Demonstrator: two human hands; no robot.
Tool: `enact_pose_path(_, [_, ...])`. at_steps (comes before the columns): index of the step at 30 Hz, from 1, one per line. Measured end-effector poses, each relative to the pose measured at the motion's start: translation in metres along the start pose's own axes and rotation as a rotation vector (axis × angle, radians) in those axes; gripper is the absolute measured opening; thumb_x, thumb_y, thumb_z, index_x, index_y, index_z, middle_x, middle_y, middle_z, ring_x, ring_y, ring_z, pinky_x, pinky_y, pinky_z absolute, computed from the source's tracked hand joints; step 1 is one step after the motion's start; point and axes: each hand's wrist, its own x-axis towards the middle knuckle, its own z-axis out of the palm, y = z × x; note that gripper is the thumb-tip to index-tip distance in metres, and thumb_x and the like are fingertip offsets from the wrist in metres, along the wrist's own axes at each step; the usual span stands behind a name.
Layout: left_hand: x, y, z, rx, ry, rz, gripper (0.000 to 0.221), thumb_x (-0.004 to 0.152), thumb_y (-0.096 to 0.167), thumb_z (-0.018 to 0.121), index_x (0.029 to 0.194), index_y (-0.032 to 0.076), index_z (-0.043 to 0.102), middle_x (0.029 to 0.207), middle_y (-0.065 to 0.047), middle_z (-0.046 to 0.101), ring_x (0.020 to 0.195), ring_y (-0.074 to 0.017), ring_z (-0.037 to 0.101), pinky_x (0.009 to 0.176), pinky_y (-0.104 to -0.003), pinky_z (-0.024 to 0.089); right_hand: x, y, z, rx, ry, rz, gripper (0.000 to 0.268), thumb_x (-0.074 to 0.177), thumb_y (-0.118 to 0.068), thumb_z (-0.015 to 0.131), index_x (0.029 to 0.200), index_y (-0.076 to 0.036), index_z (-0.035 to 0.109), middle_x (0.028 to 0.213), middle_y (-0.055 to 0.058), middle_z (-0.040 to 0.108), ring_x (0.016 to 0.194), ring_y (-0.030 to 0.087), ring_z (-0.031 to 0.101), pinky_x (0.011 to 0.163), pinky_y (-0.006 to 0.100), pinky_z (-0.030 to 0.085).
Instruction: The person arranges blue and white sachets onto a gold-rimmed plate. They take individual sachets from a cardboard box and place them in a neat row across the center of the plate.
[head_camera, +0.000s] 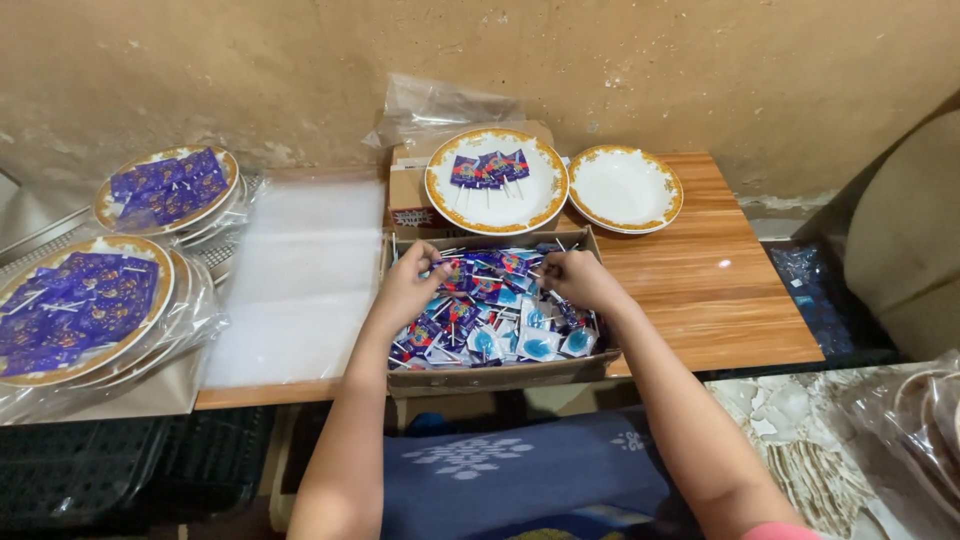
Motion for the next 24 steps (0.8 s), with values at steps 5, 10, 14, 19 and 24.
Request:
enact_pose_path(5, [0.004, -0.001, 0.002, -0.134, 0.136, 0.026, 0.012, 0.105, 0.020, 0.058, 0.112, 0.015, 0.066, 0.107, -0.015, 0.075, 0.099, -0.0196, 0.068, 0.086, -0.037, 0.057, 0.004, 0.000, 0.000, 0.220, 0.025, -0.025, 0.017, 0.083, -0.023, 0.078, 0.098, -0.014, 0.076, 0.081, 0.008, 0.078, 0.085, 0.032, 0.074, 0.079, 0.043, 0.056])
enact_pose_path(10, [0.014, -0.010, 0.013, -0.412, 0.275, -0.136, 0.034, 0.111, 0.022, 0.041, 0.113, 0.012, 0.073, 0.104, -0.007, 0.068, 0.094, -0.0224, 0.072, 0.085, -0.042, 0.064, 0.007, 0.010, -0.002, 0.446, 0.004, -0.025, 0.016, 0.085, -0.018, 0.080, 0.099, -0.012, 0.077, 0.075, 0.004, 0.077, 0.068, 0.015, 0.070, 0.069, 0.032, 0.056])
enact_pose_path(14, [0.002, 0.020, 0.011, -1.093, 0.171, -0.276, 0.030, 0.106, 0.016, 0.045, 0.129, 0.003, 0.060, 0.096, -0.005, 0.050, 0.097, -0.0363, 0.072, 0.094, -0.062, 0.059, 0.004, 0.014, -0.003, 0.655, 0.000, -0.023, 0.018, 0.084, -0.011, 0.080, 0.101, -0.006, 0.076, 0.074, 0.002, 0.071, 0.065, 0.011, 0.064, 0.059, 0.025, 0.053])
enact_pose_path(19, [0.015, 0.007, 0.013, -1.130, 0.156, -0.175, 0.051, 0.098, -0.004, 0.050, 0.148, 0.006, 0.049, 0.111, -0.011, 0.050, 0.099, -0.0338, 0.071, 0.093, -0.059, 0.061, 0.011, 0.016, 0.002, 0.847, 0.104, -0.029, 0.020, 0.083, -0.003, 0.080, 0.101, 0.003, 0.074, 0.069, 0.008, 0.065, 0.051, 0.012, 0.060, 0.037, 0.023, 0.045])
enact_pose_path(24, [0.028, -0.002, 0.027, -0.787, 0.355, -0.005, 0.060, 0.097, 0.005, 0.068, 0.147, 0.005, 0.034, 0.105, -0.016, 0.057, 0.077, -0.0298, 0.074, 0.067, -0.035, 0.066, 0.027, 0.025, 0.008, 0.881, 0.295, -0.020, 0.023, 0.082, -0.009, 0.085, 0.101, 0.002, 0.077, 0.070, 0.009, 0.072, 0.055, 0.010, 0.064, 0.045, 0.020, 0.049])
